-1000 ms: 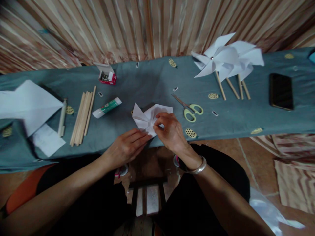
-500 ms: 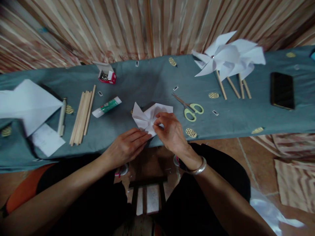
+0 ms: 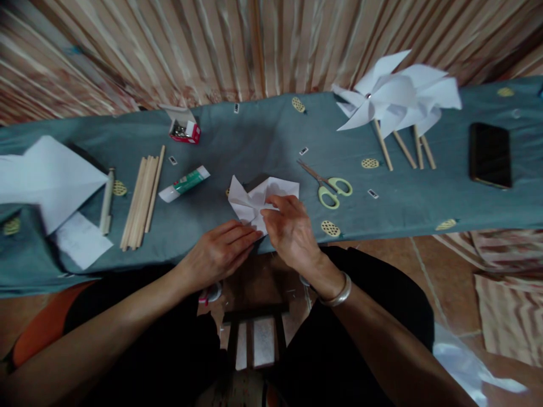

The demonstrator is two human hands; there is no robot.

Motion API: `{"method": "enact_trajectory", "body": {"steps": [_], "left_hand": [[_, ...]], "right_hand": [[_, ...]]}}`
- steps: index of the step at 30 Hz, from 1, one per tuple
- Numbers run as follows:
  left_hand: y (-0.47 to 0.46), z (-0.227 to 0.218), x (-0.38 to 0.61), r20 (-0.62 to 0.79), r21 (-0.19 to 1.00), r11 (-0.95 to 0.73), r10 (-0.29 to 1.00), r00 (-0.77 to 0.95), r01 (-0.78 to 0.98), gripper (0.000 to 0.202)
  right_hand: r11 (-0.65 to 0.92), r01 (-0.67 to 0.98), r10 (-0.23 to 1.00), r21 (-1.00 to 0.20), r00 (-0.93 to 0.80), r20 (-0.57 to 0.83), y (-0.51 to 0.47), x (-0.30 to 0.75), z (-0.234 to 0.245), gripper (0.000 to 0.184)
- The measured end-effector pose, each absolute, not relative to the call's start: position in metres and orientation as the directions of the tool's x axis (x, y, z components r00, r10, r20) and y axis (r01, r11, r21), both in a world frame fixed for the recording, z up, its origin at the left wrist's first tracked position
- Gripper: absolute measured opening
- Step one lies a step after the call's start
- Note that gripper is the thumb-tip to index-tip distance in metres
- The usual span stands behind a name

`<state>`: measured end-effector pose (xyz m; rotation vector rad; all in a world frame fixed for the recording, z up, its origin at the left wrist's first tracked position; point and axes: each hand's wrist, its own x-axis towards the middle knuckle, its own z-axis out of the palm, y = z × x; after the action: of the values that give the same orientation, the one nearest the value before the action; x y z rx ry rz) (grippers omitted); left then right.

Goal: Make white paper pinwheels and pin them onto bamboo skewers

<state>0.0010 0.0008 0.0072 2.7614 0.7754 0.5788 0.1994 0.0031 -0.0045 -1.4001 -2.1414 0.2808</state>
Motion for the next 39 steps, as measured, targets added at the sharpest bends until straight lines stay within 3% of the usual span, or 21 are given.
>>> {"method": "enact_trajectory", "body": {"steps": [5,10,24,30,39], "left_hand": [[0.0,0.009,0.002,0.304,0.296,-0.833,0.546,0.781,0.467,0.026],[0.0,0.011,0.005,0.273,0.266,-0.817,0.573,0.773,0.512,0.023],[0.001,0.009,0.007,0.237,0.257,-0.813,0.577,0.782,0.522,0.025],[0.002,0.009,0.007,0.24,0.265,-0.814,0.575,0.783,0.516,0.025],[0.001,0.01,0.008,0.22,0.258,-0.81,0.581,0.784,0.527,0.023]], "right_hand": [[0.422,0.84,0.899,-0.341,-0.339,0.278,-0.004,0.194,-0.004,0.033],[0.404,0.89,0.9,-0.21,-0.346,0.267,-0.005,0.189,-0.004,0.027],[0.408,0.876,0.898,-0.256,-0.334,0.287,-0.008,0.196,-0.002,0.032],[0.385,0.849,0.916,-0.361,-0.303,0.264,-0.009,0.195,-0.001,0.032],[0.405,0.86,0.908,-0.311,-0.34,0.243,-0.009,0.192,-0.003,0.035]]}}
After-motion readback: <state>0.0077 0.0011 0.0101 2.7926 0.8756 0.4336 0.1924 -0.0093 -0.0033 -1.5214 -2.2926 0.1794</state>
